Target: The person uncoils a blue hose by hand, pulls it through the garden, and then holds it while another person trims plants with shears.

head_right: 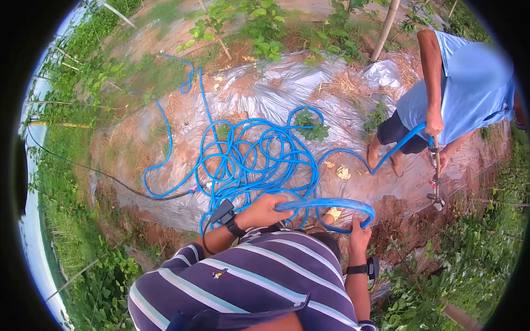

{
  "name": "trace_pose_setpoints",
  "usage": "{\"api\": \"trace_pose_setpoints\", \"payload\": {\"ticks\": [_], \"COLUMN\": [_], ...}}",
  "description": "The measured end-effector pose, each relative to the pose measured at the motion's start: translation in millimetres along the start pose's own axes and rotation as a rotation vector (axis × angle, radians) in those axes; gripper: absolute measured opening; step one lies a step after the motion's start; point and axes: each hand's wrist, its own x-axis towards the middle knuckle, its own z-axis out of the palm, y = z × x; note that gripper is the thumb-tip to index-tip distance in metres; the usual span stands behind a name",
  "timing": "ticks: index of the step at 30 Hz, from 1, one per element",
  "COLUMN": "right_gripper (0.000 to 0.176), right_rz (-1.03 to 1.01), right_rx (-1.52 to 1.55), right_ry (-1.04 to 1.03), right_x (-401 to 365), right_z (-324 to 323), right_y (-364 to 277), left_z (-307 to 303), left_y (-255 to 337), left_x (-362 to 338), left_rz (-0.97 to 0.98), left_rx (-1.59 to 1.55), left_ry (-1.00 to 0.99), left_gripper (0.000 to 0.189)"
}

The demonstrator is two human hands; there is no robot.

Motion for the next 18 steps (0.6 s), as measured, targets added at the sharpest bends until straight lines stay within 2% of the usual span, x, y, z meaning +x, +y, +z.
{"api": "trace_pose_setpoints", "payload": {"ticks": [3, 7, 9, 10, 13, 14, 15, 18], "right_gripper": [0.029, 0.026, 0.027, 0.029, 0.025, 0.025, 0.025, 0.025], "right_rz": [-0.012, -0.080, -0.039, -0.001, -0.040, -0.018, -0.024, 0.001], "right_rx": [-0.017, -0.087, -0.164, -0.169, -0.182, -0.210, -0.137, -0.164], "right_ry": [-0.008, -0.030, -0.023, 0.007, -0.012, -0.001, 0.008, 0.024], "right_x": [-1, 1, 3, -8, -2, -19, -22, -11], "right_z": [4, -3, -6, 3, -3, 4, 6, -3], "right_y": [-5, 2, 4, -12, 0, -28, -29, -7], "left_z": [2, 15, 1, 2, 8, 8, 7, 10], "left_y": [-4, -5, 19, 17, -16, 3, -8, 3], "left_x": [3, 4, 3, 3, 2, 1, 2, 4], "left_rz": [-0.048, -0.053, -0.135, -0.149, -0.158, -0.175, -0.188, -0.186], "left_rx": [0.003, -0.223, -0.114, -0.100, -0.031, -0.106, -0.023, -0.077], "left_ry": [-0.073, 0.056, -0.046, -0.045, -0.025, -0.007, -0.018, -0.028], "left_gripper": [0.021, 0.022, 0.023, 0.023, 0.020, 0.020, 0.020, 0.018]}}
